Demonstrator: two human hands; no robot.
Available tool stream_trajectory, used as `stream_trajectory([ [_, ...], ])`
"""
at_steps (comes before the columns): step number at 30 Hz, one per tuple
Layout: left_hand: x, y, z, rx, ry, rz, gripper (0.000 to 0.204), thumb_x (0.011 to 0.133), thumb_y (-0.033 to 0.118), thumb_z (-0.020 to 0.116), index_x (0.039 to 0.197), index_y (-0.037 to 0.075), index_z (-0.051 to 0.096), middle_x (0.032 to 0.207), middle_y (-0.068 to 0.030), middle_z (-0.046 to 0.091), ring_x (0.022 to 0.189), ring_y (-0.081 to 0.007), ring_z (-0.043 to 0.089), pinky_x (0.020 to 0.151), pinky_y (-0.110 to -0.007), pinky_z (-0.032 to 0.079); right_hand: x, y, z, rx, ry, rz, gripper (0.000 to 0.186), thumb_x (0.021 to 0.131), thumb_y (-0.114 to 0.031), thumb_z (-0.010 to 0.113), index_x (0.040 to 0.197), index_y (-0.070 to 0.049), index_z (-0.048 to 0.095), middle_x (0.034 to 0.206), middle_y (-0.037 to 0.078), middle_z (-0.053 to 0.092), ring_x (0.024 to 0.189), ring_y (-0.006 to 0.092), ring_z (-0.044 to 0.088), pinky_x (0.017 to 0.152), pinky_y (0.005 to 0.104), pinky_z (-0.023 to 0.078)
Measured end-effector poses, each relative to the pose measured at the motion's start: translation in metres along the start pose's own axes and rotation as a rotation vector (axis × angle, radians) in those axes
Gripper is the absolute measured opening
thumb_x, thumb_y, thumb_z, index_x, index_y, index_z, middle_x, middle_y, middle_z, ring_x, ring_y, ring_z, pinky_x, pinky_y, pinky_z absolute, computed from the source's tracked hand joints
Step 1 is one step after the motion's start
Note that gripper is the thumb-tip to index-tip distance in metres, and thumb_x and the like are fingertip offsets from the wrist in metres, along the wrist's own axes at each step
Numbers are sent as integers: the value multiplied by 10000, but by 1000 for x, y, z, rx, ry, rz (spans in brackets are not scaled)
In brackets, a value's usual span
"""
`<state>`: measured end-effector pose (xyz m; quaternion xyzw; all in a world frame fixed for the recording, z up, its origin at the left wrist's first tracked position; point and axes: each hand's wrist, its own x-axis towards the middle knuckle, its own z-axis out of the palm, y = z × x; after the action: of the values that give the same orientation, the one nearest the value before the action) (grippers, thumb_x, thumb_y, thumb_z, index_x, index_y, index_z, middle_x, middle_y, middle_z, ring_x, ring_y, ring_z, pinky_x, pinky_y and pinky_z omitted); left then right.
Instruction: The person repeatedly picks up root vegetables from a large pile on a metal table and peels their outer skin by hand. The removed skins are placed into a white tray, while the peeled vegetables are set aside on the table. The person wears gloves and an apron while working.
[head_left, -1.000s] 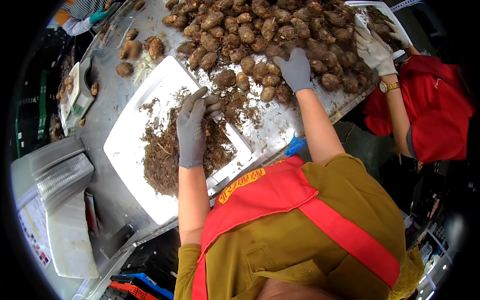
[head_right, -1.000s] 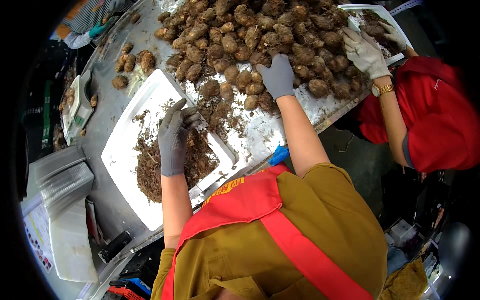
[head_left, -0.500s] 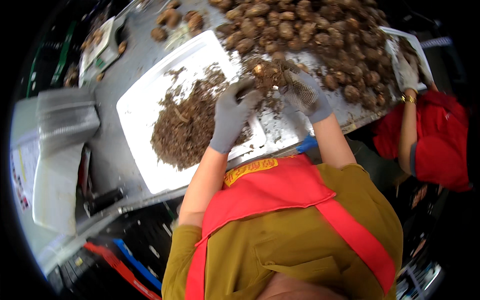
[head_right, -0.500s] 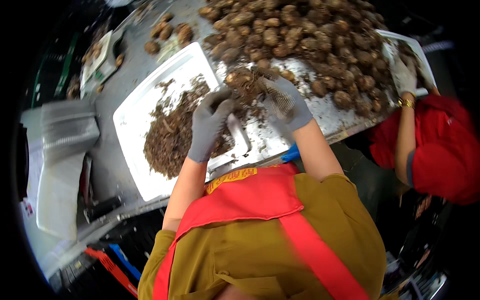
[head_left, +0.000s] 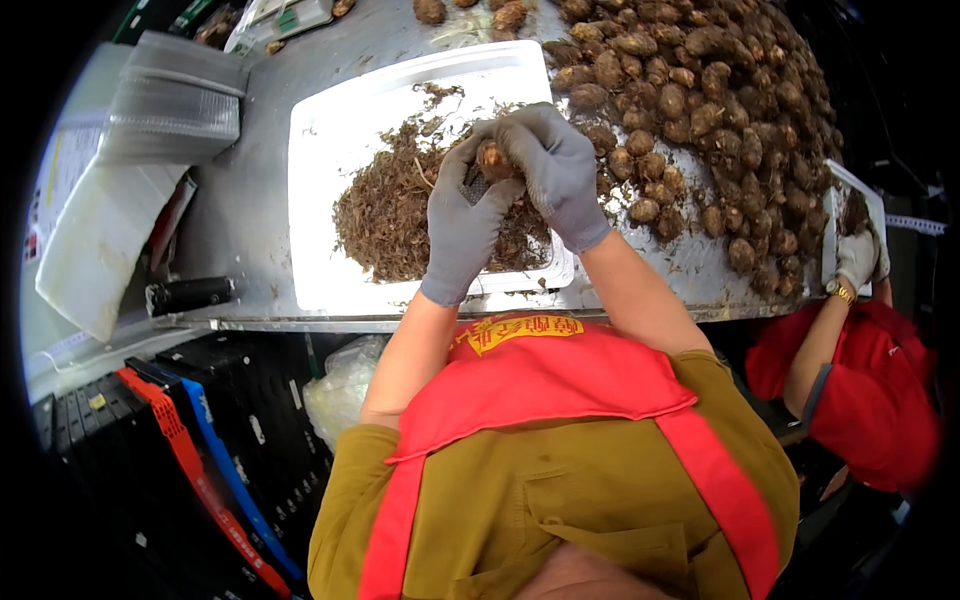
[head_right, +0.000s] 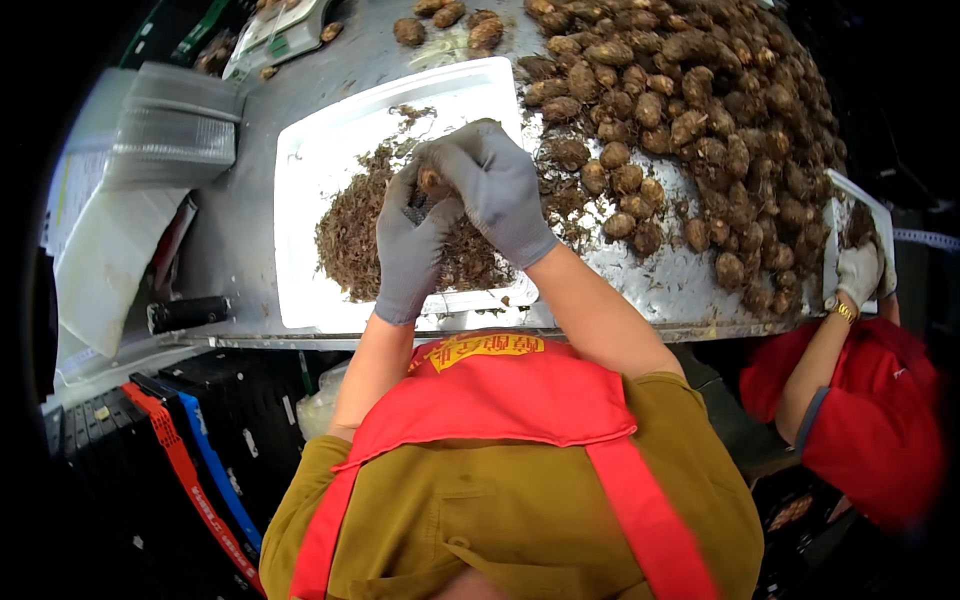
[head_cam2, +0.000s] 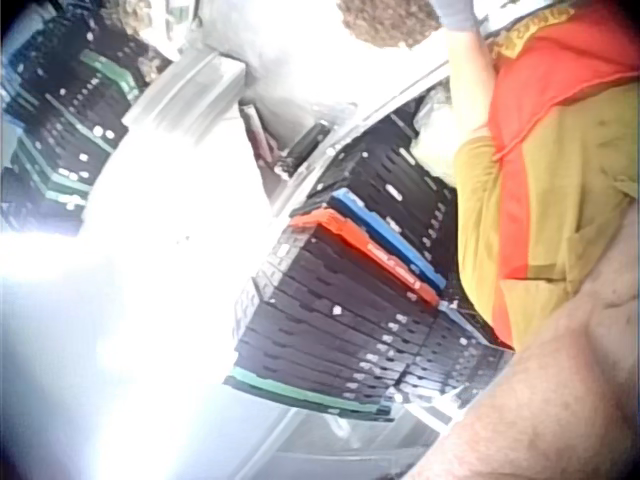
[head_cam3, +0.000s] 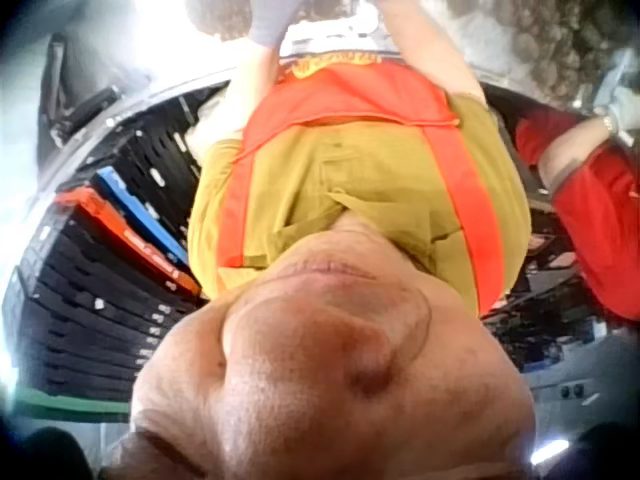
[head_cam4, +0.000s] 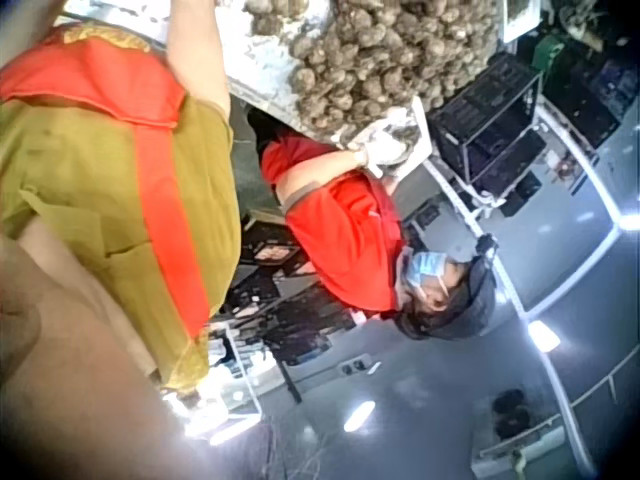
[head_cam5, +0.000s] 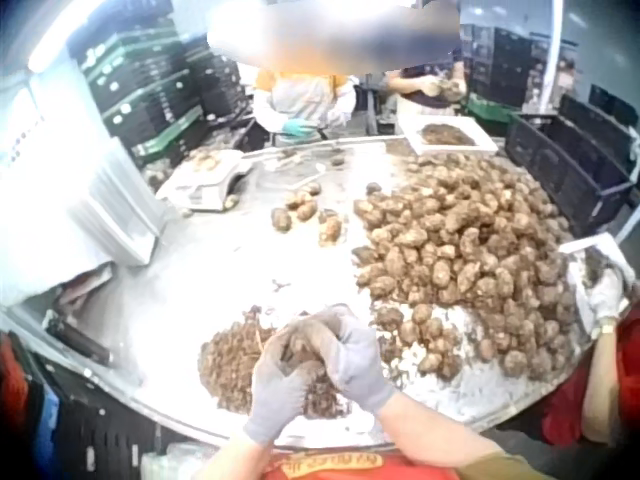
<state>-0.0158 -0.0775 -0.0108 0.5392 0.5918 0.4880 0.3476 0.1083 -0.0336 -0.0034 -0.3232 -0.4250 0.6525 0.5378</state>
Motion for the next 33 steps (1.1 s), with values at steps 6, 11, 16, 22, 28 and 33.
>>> stream_trajectory([
  [6, -11, -11, -15, -286, 69, -47, 629, 787, 166, 764, 1323, -26, 498, 1245, -125, 591, 1120, -189, 574, 984, -330, 448, 23, 25, -3, -621, 57, -273, 225, 910, -206, 645, 831, 4, 625, 772, 116, 623, 718, 220, 610, 663, 337, 484],
  [11, -7, -11, -39, -321, -40, 77, 644, 867, 30, 661, 1433, -23, 358, 1310, -121, 513, 1188, -196, 518, 1026, -320, 435, 8, 54, -22, -1084, -184, -230, 377, 947, -347, 544, 808, 0, 588, 734, 206, 561, 692, 361, 564, 646, 436, 459],
  [16, -14, -6, -50, -161, -45, 88, 667, 818, 10, 656, 1425, -20, 381, 1297, -130, 537, 1200, -192, 518, 1042, -318, 417, 10, 18, -11, -556, -158, -92, 279, 903, -204, 646, 1066, 22, 652, 945, 111, 688, 863, 174, 650, 790, 301, 507],
  [22, -18, -8, -56, -312, -83, -22, 504, 791, 62, 683, 1275, 9, 549, 1216, -79, 592, 1106, -157, 571, 980, -304, 461, -3, -19, 16, -270, -389, -61, 274, 890, -139, 643, 1114, 17, 668, 979, 82, 696, 952, 176, 643, 848, 295, 505],
  [28, -18, 1, -71, -289, -207, -74, 470, 792, 33, 676, 1251, 2, 582, 1204, -78, 616, 1118, -148, 562, 983, -295, 450, 3, -10, 18, -666, -268, -260, 224, 898, -201, 619, 922, 4, 706, 823, 138, 673, 760, 234, 636, 707, 327, 486],
  [33, -17, -6, -70, -204, -158, -43, 485, 788, 43, 691, 1257, -4, 577, 1200, -77, 625, 1116, -150, 566, 984, -290, 445, 25, 10, 19, -804, -280, -210, 329, 937, -280, 559, 862, 18, 677, 736, 159, 635, 675, 267, 600, 675, 336, 475],
])
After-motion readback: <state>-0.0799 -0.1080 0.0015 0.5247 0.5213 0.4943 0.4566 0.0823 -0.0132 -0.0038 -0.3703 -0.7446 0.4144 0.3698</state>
